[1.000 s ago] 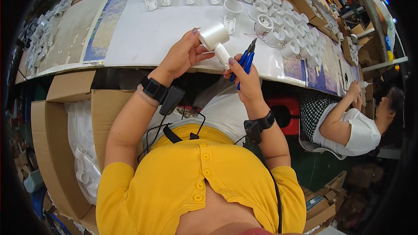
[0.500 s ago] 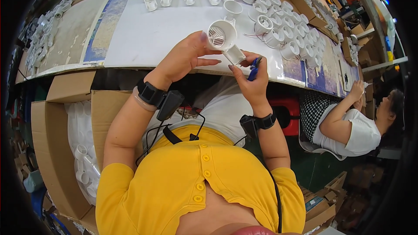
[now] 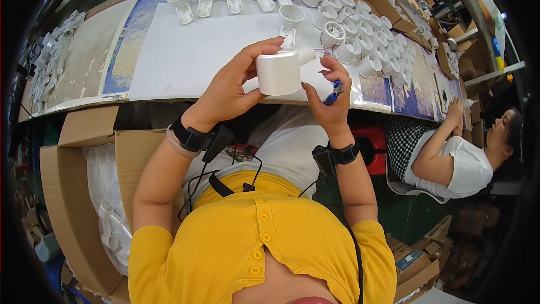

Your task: The person removes a plastic bag from a box, takes out a white plastic component, and trims it using shears. They then reach back into the box for another plastic part and trim it with the shears before placing it on the table.

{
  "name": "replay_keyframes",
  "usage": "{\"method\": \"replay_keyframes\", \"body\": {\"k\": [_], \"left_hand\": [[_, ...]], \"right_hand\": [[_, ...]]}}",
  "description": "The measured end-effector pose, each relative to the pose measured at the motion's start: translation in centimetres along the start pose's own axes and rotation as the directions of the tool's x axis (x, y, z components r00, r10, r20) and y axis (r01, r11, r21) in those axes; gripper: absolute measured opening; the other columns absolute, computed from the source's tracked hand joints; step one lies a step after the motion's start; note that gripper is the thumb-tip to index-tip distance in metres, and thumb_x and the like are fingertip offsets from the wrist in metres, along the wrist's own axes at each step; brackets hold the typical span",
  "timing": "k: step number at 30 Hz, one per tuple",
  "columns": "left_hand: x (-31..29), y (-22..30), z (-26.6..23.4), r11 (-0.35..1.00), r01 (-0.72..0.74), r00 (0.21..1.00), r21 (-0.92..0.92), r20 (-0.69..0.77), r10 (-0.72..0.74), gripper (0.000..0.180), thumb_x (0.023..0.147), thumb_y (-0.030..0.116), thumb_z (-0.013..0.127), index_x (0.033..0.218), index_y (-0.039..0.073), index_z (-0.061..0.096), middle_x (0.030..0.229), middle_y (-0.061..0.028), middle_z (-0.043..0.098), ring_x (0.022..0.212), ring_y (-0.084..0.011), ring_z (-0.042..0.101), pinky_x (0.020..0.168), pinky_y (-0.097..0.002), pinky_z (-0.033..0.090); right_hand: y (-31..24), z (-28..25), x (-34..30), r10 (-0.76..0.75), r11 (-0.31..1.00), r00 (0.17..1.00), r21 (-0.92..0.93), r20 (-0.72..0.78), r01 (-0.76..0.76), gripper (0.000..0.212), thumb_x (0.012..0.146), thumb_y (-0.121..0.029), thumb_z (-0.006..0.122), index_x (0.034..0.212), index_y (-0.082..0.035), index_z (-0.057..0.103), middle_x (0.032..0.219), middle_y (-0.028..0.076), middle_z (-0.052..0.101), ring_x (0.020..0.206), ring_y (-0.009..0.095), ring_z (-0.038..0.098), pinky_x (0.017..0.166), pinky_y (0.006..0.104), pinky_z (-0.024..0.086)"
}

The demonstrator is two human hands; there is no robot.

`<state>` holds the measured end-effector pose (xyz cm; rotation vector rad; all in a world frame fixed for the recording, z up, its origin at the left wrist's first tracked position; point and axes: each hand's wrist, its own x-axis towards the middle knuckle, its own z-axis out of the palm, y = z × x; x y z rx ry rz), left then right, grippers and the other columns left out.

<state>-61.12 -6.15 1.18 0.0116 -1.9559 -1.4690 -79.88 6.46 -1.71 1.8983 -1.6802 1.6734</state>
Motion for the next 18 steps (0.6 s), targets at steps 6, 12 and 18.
{"method": "replay_keyframes", "body": {"k": [6,12,18], "left_hand": [[0.1,0.0,-0.1,0.978,0.106,0.994,-0.177,-0.016,-0.111,0.064,0.075,-0.007,0.062,0.130,0.006,0.032,0.132,-0.0079,0.041,0.119,-0.0189,0.044,0.099,-0.0320,0.039],[-0.7,-0.9,-1.0,0.874,0.225,0.966,-0.431,-0.017,-0.257,0.067,0.075,-0.004,0.065,0.132,0.004,0.030,0.129,-0.0083,0.042,0.116,-0.0174,0.046,0.099,-0.0308,0.037],[-0.6,-1.9,-1.9,0.759,0.352,0.928,-0.547,0.102,-0.357,0.060,0.081,0.006,0.064,0.132,0.002,0.032,0.127,-0.0086,0.045,0.116,-0.0184,0.045,0.097,-0.0330,0.039]], "right_hand": [[-0.1,0.1,0.3,-0.013,0.998,0.999,-0.058,0.031,0.014,0.047,0.069,0.004,0.071,0.101,-0.007,0.038,0.122,0.020,0.046,0.108,0.027,0.049,0.086,0.0328,0.042],[-0.7,0.7,1.3,-0.067,0.996,0.994,-0.059,0.087,0.072,0.045,0.068,0.003,0.072,0.098,-0.006,0.040,0.118,0.020,0.050,0.106,0.029,0.051,0.085,0.0322,0.042],[-0.9,0.7,1.7,-0.132,0.980,0.987,-0.135,0.092,0.143,0.042,0.069,0.001,0.073,0.096,-0.005,0.042,0.111,0.018,0.054,0.102,0.027,0.054,0.080,0.0305,0.043]]}}
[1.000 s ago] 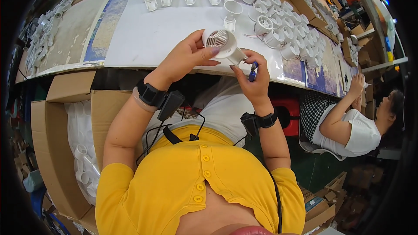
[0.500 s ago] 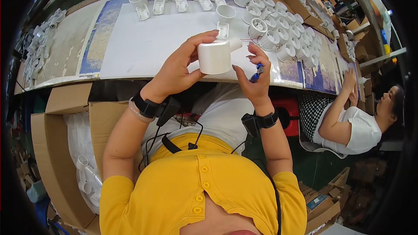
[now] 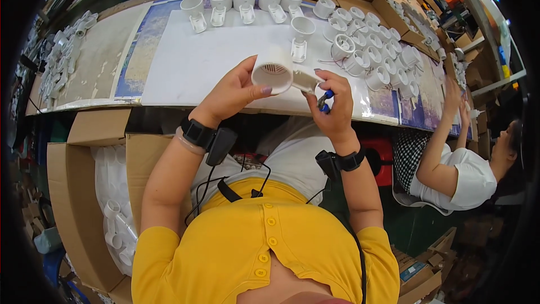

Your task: The person removes a plastic bag from a box, takes out a white plastic component, and trims it using shears. They then reach back into the box for another plastic part and trim it with the shears before placing it on the table.

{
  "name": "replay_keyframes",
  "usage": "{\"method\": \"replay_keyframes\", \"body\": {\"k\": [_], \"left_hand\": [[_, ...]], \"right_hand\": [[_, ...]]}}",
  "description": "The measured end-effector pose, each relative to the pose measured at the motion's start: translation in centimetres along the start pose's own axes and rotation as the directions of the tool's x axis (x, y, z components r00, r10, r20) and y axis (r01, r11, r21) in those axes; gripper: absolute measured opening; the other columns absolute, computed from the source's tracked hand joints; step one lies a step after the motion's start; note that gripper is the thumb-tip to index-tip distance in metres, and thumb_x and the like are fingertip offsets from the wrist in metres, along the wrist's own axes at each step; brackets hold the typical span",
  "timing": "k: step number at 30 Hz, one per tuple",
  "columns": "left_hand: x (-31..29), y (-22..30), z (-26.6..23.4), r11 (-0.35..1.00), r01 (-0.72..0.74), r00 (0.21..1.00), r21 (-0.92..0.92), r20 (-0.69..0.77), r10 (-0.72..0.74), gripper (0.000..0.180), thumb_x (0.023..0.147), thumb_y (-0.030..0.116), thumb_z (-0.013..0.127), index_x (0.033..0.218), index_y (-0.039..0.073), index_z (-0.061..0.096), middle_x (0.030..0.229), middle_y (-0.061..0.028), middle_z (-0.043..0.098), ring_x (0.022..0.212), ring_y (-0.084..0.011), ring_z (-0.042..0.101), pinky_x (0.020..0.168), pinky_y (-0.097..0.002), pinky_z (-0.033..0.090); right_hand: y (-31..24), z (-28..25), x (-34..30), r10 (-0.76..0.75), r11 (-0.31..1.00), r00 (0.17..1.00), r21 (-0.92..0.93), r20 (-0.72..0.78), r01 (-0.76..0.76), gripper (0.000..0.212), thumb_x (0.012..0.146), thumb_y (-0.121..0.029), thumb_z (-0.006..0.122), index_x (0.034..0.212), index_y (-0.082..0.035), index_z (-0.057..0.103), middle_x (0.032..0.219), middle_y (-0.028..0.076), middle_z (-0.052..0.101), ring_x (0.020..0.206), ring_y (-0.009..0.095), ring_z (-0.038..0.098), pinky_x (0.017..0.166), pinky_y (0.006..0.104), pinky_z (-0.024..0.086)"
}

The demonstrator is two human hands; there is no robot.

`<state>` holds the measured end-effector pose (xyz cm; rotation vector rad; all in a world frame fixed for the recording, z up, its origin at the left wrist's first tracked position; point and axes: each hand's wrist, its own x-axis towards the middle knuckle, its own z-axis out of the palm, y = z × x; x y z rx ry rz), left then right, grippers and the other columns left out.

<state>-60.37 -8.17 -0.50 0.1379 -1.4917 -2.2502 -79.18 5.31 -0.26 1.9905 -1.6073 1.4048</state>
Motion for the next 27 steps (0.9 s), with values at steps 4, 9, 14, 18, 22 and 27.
{"method": "replay_keyframes", "body": {"k": [4,9,14,18,22,27], "left_hand": [[0.6,-1.1,-0.3,0.985,-0.118,0.993,-0.127,-0.014,0.117,0.048,0.091,0.025,0.051,0.131,0.003,0.035,0.124,-0.0095,0.048,0.114,-0.0200,0.047,0.093,-0.0366,0.043],[2.3,-0.8,1.1,0.882,-0.153,0.970,-0.446,-0.240,0.047,0.052,0.095,0.043,0.033,0.128,0.003,0.038,0.119,-0.0103,0.053,0.107,-0.0219,0.053,0.089,-0.0387,0.045],[2.7,-0.7,0.6,0.880,-0.196,0.926,-0.433,-0.377,0.020,0.058,0.095,0.050,0.022,0.122,0.005,0.046,0.107,-0.0095,0.058,0.097,-0.0216,0.057,0.085,-0.0377,0.047],[2.4,-1.4,-1.7,0.898,-0.213,0.912,-0.386,-0.408,0.041,0.055,0.095,0.048,0.025,0.118,0.005,0.051,0.101,-0.0085,0.059,0.092,-0.0208,0.059,0.084,-0.0366,0.047],[2.6,-1.9,-2.4,0.901,-0.224,0.898,-0.372,-0.439,0.042,0.054,0.095,0.048,0.026,0.116,0.006,0.052,0.099,-0.0076,0.059,0.091,-0.0197,0.058,0.084,-0.0351,0.046],[2.5,-2.4,-2.4,0.889,-0.289,0.870,-0.355,-0.485,0.089,0.056,0.095,0.050,0.025,0.119,0.006,0.050,0.099,-0.0077,0.059,0.094,-0.0189,0.056,0.085,-0.0329,0.045]], "right_hand": [[-1.0,0.6,-0.3,0.178,0.979,0.984,0.100,0.011,-0.178,0.040,0.070,0.000,0.072,0.096,-0.005,0.043,0.106,0.013,0.055,0.094,0.021,0.055,0.076,0.0287,0.043],[-3.5,2.8,-0.4,0.510,0.786,0.853,0.343,0.113,-0.515,0.036,0.074,-0.003,0.070,0.099,-0.004,0.045,0.098,0.006,0.054,0.082,0.013,0.051,0.075,0.0265,0.043],[-4.0,2.9,-0.3,0.514,0.693,0.820,0.440,0.252,-0.571,0.029,0.079,-0.007,0.065,0.102,-0.003,0.047,0.090,0.005,0.053,0.078,0.014,0.049,0.074,0.0261,0.042],[-3.0,0.9,2.1,0.179,0.983,0.972,0.018,0.154,-0.184,0.030,0.075,-0.005,0.064,0.101,-0.003,0.050,0.089,0.008,0.054,0.078,0.018,0.053,0.074,0.0292,0.043],[-3.9,-0.7,5.7,0.085,0.943,0.925,-0.331,0.370,0.046,0.033,0.066,-0.005,0.066,0.096,-0.003,0.053,0.088,0.010,0.055,0.080,0.022,0.055,0.073,0.0327,0.043],[-4.4,0.9,8.5,0.073,0.752,0.863,-0.596,0.500,0.281,0.032,0.063,-0.010,0.066,0.092,-0.005,0.056,0.085,0.009,0.057,0.080,0.022,0.055,0.068,0.0336,0.042]]}}
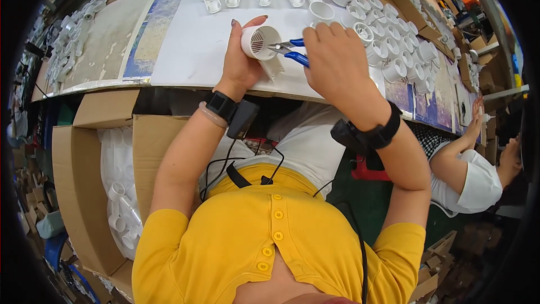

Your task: The person removes a plastic bag from a box, takes out a white plastic component, and trims it using shears. They then reach back into the box for another plastic part and trim it with the shears before placing it on the table.

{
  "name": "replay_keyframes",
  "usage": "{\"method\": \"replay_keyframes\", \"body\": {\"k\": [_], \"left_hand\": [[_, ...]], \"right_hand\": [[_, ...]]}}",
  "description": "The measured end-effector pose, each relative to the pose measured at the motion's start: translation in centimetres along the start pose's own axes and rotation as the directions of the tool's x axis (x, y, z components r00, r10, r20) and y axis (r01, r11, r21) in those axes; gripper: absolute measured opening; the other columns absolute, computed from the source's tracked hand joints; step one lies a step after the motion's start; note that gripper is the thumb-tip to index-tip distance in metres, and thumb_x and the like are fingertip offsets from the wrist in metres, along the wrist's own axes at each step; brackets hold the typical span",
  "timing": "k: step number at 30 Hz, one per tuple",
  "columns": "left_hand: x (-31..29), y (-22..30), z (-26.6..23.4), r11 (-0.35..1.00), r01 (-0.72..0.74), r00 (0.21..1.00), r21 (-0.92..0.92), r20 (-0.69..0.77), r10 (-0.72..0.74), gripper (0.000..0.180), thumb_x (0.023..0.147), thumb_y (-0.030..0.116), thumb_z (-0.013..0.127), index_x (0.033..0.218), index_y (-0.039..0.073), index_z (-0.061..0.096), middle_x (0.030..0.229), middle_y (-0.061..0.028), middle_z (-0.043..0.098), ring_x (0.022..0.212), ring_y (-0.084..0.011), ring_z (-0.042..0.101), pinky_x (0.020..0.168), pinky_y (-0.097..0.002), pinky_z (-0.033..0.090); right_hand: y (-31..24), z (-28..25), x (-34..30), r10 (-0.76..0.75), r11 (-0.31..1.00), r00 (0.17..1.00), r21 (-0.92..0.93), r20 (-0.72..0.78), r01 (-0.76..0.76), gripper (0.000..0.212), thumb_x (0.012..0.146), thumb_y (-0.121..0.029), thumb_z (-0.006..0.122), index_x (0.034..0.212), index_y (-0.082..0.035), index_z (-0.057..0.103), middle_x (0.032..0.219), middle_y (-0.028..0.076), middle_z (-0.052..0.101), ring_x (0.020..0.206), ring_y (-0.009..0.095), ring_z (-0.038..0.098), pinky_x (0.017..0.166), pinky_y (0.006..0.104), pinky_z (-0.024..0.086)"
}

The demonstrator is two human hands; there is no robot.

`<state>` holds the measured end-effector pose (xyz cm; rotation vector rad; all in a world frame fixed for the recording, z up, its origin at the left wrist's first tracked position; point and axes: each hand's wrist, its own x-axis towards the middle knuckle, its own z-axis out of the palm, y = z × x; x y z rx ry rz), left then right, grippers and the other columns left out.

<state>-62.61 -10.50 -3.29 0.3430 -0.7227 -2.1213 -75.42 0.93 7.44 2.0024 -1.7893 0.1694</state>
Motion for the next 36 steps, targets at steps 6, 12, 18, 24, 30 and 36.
{"method": "replay_keyframes", "body": {"k": [6,12,18,24,30,36], "left_hand": [[-0.3,-0.1,0.6,1.000,-0.025,0.999,-0.003,-0.027,0.025,0.058,0.094,0.052,0.023,0.121,0.006,0.048,0.100,-0.0080,0.059,0.094,-0.0189,0.056,0.085,-0.0326,0.045],[-0.4,-0.2,0.4,0.997,-0.071,0.997,0.038,-0.028,0.072,0.059,0.094,0.053,0.023,0.122,0.006,0.047,0.101,-0.0080,0.059,0.095,-0.0187,0.056,0.084,-0.0323,0.045],[-0.5,-0.5,0.6,0.980,-0.145,0.989,0.139,-0.019,0.149,0.062,0.093,0.056,0.024,0.123,0.006,0.045,0.102,-0.0074,0.059,0.094,-0.0178,0.056,0.083,-0.0310,0.045],[-0.8,-0.6,0.6,0.965,-0.177,0.983,0.196,-0.014,0.183,0.067,0.090,0.061,0.026,0.125,0.007,0.044,0.103,-0.0073,0.059,0.095,-0.0168,0.055,0.084,-0.0290,0.044],[-0.8,-0.6,0.8,0.953,-0.207,0.978,0.221,0.009,0.211,0.068,0.089,0.061,0.026,0.127,0.007,0.043,0.106,-0.0079,0.058,0.097,-0.0169,0.055,0.086,-0.0289,0.043],[-1.0,-0.7,0.4,0.945,-0.219,0.975,0.244,0.018,0.221,0.068,0.089,0.061,0.026,0.127,0.007,0.042,0.109,-0.0083,0.057,0.100,-0.0180,0.055,0.089,-0.0293,0.042]], "right_hand": [[-2.0,-0.2,2.8,-0.077,0.916,0.970,-0.368,0.230,0.159,0.020,0.065,-0.017,0.066,0.083,-0.009,0.061,0.076,0.004,0.057,0.078,0.019,0.054,0.063,0.0285,0.037],[-3.2,-1.5,4.0,-0.101,0.869,0.898,-0.402,0.428,0.290,0.015,0.064,-0.016,0.067,0.078,-0.011,0.066,0.075,0.003,0.058,0.079,0.017,0.054,0.062,0.0274,0.036],[-2.9,-1.7,4.9,-0.123,0.860,0.864,-0.382,0.488,0.338,0.014,0.064,-0.015,0.068,0.078,-0.013,0.068,0.076,0.003,0.061,0.081,0.018,0.055,0.062,0.0273,0.037],[-3.2,-2.5,5.6,-0.133,0.878,0.835,-0.328,0.534,0.349,0.013,0.064,-0.016,0.067,0.077,-0.014,0.069,0.076,0.002,0.062,0.082,0.019,0.056,0.063,0.0264,0.038],[-2.6,-3.0,6.4,-0.185,0.895,0.768,-0.218,0.613,0.390,0.012,0.065,-0.016,0.066,0.077,-0.013,0.069,0.075,0.001,0.064,0.081,0.018,0.058,0.063,0.0258,0.041],[-2.9,-2.2,6.5,-0.186,0.877,0.791,-0.265,0.583,0.402,0.015,0.064,-0.015,0.068,0.079,-0.013,0.069,0.074,0.002,0.064,0.077,0.019,0.061,0.061,0.0273,0.045]]}}
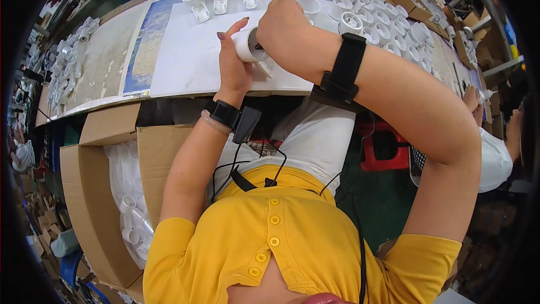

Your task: The person removes a plastic bag from a box, takes out a white plastic component, and trims it using shears. They then reach back into the box for another plastic part and trim it with the shears before placing it on the table.

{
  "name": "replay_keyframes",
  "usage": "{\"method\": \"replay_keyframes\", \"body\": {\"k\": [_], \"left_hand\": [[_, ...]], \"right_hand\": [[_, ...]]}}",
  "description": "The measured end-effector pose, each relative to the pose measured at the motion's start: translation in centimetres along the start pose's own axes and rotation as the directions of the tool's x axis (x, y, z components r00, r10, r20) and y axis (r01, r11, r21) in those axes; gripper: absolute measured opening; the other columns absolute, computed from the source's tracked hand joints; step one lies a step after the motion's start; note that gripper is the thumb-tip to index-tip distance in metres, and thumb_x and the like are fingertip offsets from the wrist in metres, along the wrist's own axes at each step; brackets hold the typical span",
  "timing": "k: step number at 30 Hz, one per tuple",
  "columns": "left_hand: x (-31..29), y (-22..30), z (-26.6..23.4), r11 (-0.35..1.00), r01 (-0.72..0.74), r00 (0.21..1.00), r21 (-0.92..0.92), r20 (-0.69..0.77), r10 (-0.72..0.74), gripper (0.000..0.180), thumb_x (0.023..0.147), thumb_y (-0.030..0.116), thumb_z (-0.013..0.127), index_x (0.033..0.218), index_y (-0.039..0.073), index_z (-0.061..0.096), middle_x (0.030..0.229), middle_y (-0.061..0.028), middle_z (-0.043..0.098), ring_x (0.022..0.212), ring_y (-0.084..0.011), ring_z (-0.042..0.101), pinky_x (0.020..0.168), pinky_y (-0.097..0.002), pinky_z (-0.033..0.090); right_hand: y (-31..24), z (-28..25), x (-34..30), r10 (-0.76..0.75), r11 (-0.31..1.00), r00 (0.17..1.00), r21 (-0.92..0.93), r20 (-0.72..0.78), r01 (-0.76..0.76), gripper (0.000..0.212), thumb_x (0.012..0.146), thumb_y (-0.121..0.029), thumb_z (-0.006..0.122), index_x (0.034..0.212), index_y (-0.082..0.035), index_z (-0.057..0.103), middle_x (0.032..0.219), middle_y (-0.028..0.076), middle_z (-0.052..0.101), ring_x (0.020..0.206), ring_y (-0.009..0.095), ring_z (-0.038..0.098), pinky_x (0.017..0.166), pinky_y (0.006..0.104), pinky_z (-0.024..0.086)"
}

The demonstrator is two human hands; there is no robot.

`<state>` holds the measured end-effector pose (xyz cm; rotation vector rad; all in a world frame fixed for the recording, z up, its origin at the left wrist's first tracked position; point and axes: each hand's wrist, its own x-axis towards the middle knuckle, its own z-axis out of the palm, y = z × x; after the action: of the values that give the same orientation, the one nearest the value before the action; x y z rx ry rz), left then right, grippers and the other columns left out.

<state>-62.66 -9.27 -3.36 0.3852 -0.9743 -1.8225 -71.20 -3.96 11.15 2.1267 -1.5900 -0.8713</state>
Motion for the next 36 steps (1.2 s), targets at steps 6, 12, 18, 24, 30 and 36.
{"method": "replay_keyframes", "body": {"k": [6,12,18,24,30,36], "left_hand": [[-0.1,0.1,0.5,1.000,-0.007,1.000,0.029,-0.005,0.007,0.069,0.089,0.062,0.026,0.127,0.007,0.042,0.111,-0.0090,0.057,0.102,-0.0186,0.054,0.091,-0.0300,0.041],[-0.2,0.1,0.5,0.999,-0.012,1.000,0.033,-0.021,0.013,0.070,0.088,0.063,0.026,0.127,0.006,0.042,0.112,-0.0097,0.056,0.104,-0.0193,0.054,0.092,-0.0304,0.041],[-0.1,0.1,0.3,0.999,-0.021,1.000,0.049,-0.018,0.022,0.071,0.087,0.063,0.027,0.126,0.006,0.042,0.111,-0.0098,0.056,0.104,-0.0197,0.054,0.093,-0.0305,0.041],[-0.1,0.0,0.6,0.998,-0.027,0.999,0.056,-0.044,0.029,0.071,0.087,0.063,0.026,0.127,0.006,0.042,0.109,-0.0087,0.057,0.101,-0.0188,0.055,0.090,-0.0295,0.041],[0.0,-0.1,0.3,0.999,-0.020,0.999,0.050,-0.042,0.022,0.070,0.088,0.062,0.025,0.127,0.007,0.042,0.107,-0.0079,0.059,0.099,-0.0180,0.055,0.087,-0.0286,0.042],[0.0,-0.1,0.2,0.997,-0.022,0.999,0.073,-0.042,0.025,0.070,0.088,0.062,0.025,0.127,0.006,0.043,0.105,-0.0078,0.059,0.099,-0.0180,0.056,0.086,-0.0284,0.043]], "right_hand": [[0.1,-0.9,0.2,-0.013,0.997,0.992,0.073,0.124,0.004,0.021,0.059,-0.015,0.072,0.079,-0.014,0.069,0.074,0.001,0.063,0.073,0.019,0.064,0.055,0.0285,0.046],[0.3,-0.9,0.4,-0.048,0.999,0.993,0.003,0.106,0.048,0.026,0.057,-0.018,0.073,0.082,-0.016,0.068,0.074,-0.001,0.063,0.070,0.017,0.063,0.052,0.0290,0.046],[0.2,-0.9,0.6,-0.071,0.983,0.987,-0.155,0.146,0.094,0.043,0.055,-0.038,0.076,0.093,-0.022,0.066,0.075,0.003,0.060,0.060,0.020,0.057,0.055,0.0345,0.045],[0.3,-1.1,1.0,-0.026,0.999,0.987,-0.035,0.162,0.033,0.031,0.059,-0.024,0.073,0.089,-0.020,0.069,0.078,-0.001,0.064,0.069,0.017,0.062,0.054,0.0291,0.047],[0.0,-1.0,1.0,0.023,0.999,0.988,0.033,0.152,-0.028,0.028,0.066,-0.025,0.072,0.093,-0.019,0.070,0.081,0.001,0.065,0.074,0.018,0.063,0.059,0.0289,0.048],[0.4,0.1,1.5,0.066,0.978,0.996,0.195,0.064,-0.077,0.026,0.067,-0.025,0.072,0.093,-0.018,0.069,0.081,0.002,0.066,0.076,0.019,0.063,0.061,0.0293,0.049]]}}
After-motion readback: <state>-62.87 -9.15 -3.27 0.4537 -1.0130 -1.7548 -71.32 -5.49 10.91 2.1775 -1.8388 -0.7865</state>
